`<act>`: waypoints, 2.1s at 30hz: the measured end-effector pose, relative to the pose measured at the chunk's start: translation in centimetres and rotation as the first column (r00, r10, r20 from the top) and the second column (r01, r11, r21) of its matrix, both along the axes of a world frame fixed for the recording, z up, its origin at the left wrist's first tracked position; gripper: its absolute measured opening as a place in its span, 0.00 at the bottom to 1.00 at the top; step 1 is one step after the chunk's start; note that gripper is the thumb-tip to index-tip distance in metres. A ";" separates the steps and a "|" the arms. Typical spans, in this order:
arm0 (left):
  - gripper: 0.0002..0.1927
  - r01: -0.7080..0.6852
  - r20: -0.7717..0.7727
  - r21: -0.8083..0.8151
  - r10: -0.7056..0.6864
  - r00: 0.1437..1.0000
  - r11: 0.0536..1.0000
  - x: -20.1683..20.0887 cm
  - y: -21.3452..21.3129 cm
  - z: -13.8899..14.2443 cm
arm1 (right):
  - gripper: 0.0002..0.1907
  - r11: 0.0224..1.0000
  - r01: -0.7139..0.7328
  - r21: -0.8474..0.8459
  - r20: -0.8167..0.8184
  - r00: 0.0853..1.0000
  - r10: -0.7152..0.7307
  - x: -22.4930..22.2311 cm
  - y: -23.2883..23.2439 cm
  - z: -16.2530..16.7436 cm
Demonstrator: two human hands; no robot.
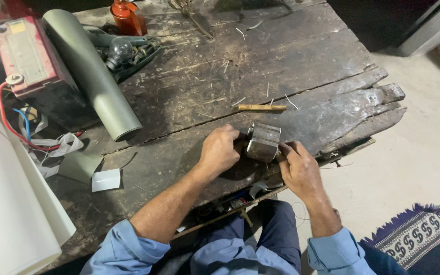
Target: The person works on a cylindrical electrical component on a wooden workbench, using a thin metal wire to adjust or secure parts of the object. They repeatedly rotate and reposition the component while manipulating the wire with both hands.
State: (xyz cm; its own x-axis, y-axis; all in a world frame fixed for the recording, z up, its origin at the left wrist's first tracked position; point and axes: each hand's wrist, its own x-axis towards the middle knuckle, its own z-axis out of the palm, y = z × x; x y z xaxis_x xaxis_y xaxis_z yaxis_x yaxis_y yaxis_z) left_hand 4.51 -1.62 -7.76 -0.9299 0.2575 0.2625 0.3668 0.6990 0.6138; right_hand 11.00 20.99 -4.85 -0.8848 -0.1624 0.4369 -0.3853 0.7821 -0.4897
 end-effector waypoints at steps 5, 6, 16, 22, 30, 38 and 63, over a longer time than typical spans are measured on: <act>0.15 0.047 0.018 0.003 -0.047 0.999 0.999 -0.2 0.3 0.4 | 0.13 0.989 -0.143 -0.047 0.072 0.987 0.147 -0.3 2.3 0.8; 0.15 0.065 0.019 0.003 -0.065 0.998 0.998 -0.2 0.5 0.5 | 0.14 0.982 -0.179 -0.067 0.094 0.978 0.185 -0.4 3.0 0.9; 0.19 0.116 -0.009 -0.033 -0.116 0.993 0.993 -0.2 2.2 0.7 | 0.18 0.978 -0.151 -0.143 0.007 0.988 0.154 0.9 5.7 -1.8; 0.11 0.139 0.023 0.033 -0.140 0.990 0.990 -0.3 2.9 1.0 | 0.15 0.959 -0.040 -0.280 0.111 0.991 0.074 1.8 5.6 -2.9; 0.12 0.120 0.052 -0.005 -0.119 0.991 0.993 -0.6 3.3 1.1 | 0.16 0.948 0.073 -0.311 0.297 0.954 0.024 1.4 5.8 -3.2; 0.14 0.156 0.025 -0.006 -0.156 0.987 0.988 -0.8 2.4 0.4 | 0.15 0.964 -0.028 -0.265 0.132 0.989 0.065 1.2 5.5 -3.5; 0.15 0.257 0.312 0.097 -0.274 0.910 0.962 -2.8 -3.5 0.8 | 0.13 0.982 0.048 -0.185 0.223 0.975 -0.005 0.8 2.5 -4.9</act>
